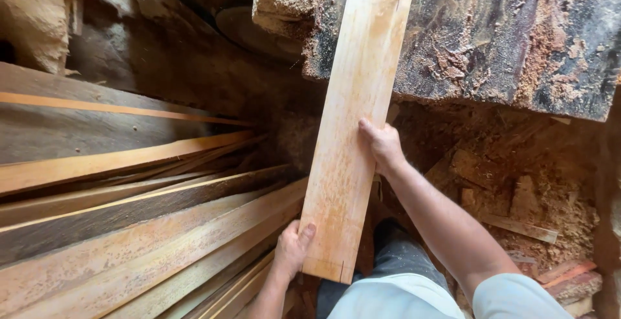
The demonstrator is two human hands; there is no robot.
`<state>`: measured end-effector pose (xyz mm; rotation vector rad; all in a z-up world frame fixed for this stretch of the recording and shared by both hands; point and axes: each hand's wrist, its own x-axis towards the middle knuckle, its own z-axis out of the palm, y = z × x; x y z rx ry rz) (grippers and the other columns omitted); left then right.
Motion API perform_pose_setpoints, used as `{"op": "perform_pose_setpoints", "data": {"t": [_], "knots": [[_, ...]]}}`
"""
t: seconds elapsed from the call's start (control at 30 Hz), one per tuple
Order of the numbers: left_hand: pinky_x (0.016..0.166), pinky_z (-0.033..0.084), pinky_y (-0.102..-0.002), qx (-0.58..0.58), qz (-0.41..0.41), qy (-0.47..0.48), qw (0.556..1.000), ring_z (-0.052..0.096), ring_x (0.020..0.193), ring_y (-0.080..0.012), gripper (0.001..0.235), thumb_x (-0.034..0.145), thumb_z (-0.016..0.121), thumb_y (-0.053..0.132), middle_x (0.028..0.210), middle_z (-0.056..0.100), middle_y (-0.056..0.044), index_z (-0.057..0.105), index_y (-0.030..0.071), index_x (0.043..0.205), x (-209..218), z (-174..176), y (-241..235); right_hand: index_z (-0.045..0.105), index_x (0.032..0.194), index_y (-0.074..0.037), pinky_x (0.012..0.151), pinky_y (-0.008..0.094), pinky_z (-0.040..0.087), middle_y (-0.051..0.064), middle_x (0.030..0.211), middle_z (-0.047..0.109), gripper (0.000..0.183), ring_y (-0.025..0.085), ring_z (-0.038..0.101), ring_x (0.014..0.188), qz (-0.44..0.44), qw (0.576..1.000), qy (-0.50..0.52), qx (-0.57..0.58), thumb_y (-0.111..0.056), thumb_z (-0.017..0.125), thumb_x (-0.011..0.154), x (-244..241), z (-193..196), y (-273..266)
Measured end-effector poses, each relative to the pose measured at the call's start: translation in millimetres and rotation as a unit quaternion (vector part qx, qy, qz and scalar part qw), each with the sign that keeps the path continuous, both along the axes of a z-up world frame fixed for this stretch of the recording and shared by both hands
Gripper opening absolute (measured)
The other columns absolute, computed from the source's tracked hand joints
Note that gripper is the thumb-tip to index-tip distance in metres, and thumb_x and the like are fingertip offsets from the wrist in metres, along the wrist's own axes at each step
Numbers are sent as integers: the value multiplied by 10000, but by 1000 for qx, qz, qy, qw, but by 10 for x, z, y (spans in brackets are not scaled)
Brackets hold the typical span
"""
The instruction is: The person is using a band saw to cut several wooden boards, handling each board individually and feeding it through the blade.
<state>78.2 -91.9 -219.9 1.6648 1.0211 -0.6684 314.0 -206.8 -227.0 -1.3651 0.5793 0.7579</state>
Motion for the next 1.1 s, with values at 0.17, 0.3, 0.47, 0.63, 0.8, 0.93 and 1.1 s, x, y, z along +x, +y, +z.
{"op": "perform_pose_setpoints", "data": {"t": [0.17, 0.3, 0.47, 0.63, 0.8, 0.93, 1.1], "knots": [[616, 438, -334, 24, -21, 33, 999, 616, 740, -192, 656, 598, 402, 708, 771, 657, -29, 609, 127, 822, -420, -119, -169, 541, 1079, 35, 779, 394, 528, 142, 1053, 606, 558, 245, 603, 902, -53, 998, 12, 33, -281, 665, 636, -413, -1, -240], [587, 429, -328, 12, -47, 6, 999, 599, 699, -178, 691, 608, 364, 730, 739, 626, -24, 592, 115, 829, -331, -140, -391, 533, 1039, 40, 708, 378, 539, 142, 966, 621, 506, 227, 610, 815, -66, 997, 10, -26, -275, 675, 670, -335, -119, -509], [556, 391, -298, -15, -7, 0, 1000, 518, 613, -135, 589, 642, 422, 697, 647, 558, 15, 536, 125, 729, -255, -198, -637, 576, 1023, 21, 739, 376, 536, 123, 986, 626, 522, 229, 615, 852, -33, 999, -10, -19, -327, 672, 647, -224, -163, -705], [621, 463, -308, -15, 2, 12, 1000, 619, 756, -167, 605, 653, 424, 677, 820, 664, -9, 583, 130, 857, -173, -115, -720, 568, 1029, 20, 755, 393, 533, 122, 1003, 618, 534, 233, 611, 873, -28, 1000, 2, -5, -326, 671, 636, -149, -109, -727], [635, 475, -314, -15, 7, 5, 1000, 629, 779, -176, 640, 647, 410, 688, 839, 672, -19, 590, 124, 889, -168, -246, -785, 557, 1049, 13, 778, 390, 526, 125, 1026, 614, 565, 231, 606, 889, -27, 1000, -5, -4, -323, 679, 611, -89, -192, -755], [602, 449, -298, -19, 16, -6, 1000, 594, 708, -157, 665, 605, 404, 727, 755, 637, -2, 583, 134, 847, -249, -525, -851, 529, 1089, -4, 808, 389, 512, 123, 1071, 599, 637, 233, 593, 925, -20, 1000, -8, -14, -336, 690, 569, -101, -321, -798], [589, 420, -286, -15, 20, -22, 999, 539, 649, -135, 638, 604, 422, 732, 673, 578, 15, 568, 145, 809, -279, -869, -865, 520, 1098, -14, 800, 353, 509, 125, 1065, 602, 680, 220, 596, 905, -30, 999, -17, -16, -330, 715, 529, -87, -525, -828]]}}
